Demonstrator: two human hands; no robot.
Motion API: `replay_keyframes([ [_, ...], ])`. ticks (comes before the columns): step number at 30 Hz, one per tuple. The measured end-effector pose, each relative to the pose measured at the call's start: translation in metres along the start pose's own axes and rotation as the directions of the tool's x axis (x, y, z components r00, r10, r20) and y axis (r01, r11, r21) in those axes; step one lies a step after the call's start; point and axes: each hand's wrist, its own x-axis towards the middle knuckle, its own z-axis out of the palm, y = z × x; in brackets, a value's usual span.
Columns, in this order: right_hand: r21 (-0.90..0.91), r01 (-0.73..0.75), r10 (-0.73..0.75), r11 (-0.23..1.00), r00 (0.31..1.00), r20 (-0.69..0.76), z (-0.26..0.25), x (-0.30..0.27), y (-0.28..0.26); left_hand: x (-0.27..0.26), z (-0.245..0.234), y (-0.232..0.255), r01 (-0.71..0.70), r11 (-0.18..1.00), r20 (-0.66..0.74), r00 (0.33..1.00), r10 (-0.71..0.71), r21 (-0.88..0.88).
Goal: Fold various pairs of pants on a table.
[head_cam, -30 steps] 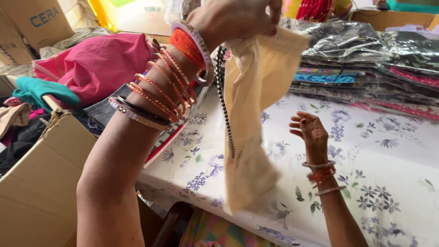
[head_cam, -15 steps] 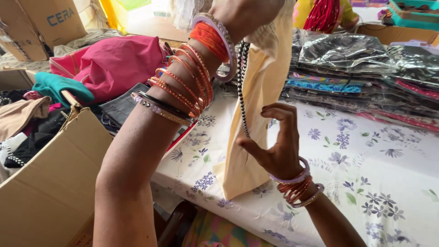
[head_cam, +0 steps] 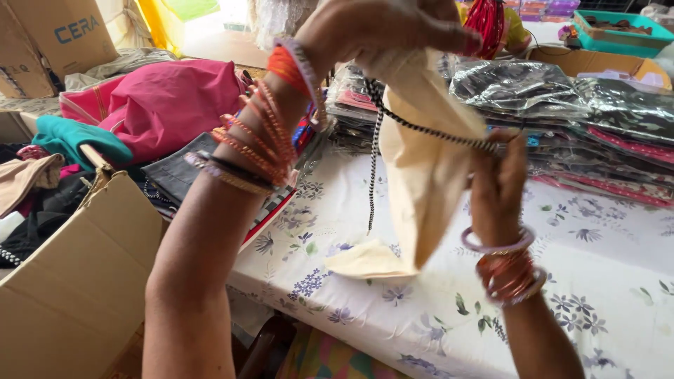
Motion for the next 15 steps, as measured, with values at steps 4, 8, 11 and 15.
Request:
replay_keyframes([
  [4, -0.378, 0.337, -0.348, 0.862, 0.937, 0.042, -0.046, 0.035, 0.012, -0.011, 0.017, 0.017, 0.274, 0.945, 0.378, 0.868, -0.323, 0.179],
  [8, -0.585, 0.374, -0.336, 0.720, 0.925, 0.178, -0.041, 0.038, -0.057, -0.019, 0.029, 0.021, -0.123, 0.936, 0.456, 0.889, -0.044, 0.330],
  [11, -0.666, 0.666, -0.461, 0.337, 0.733, 0.500, -0.065, 0.033, -0.063, -0.003, 0.014, 0.052, 0.242, 0.811, 0.222, 0.884, -0.410, 0.533],
  [15, -0.824, 0.460, -0.302, 0.331, 0.879, 0.369, -0.095, 0.009, -0.040, 0.007, 0.028, 0.005, -0.016, 0.865, 0.118, 0.992, -0.050, 0.501],
])
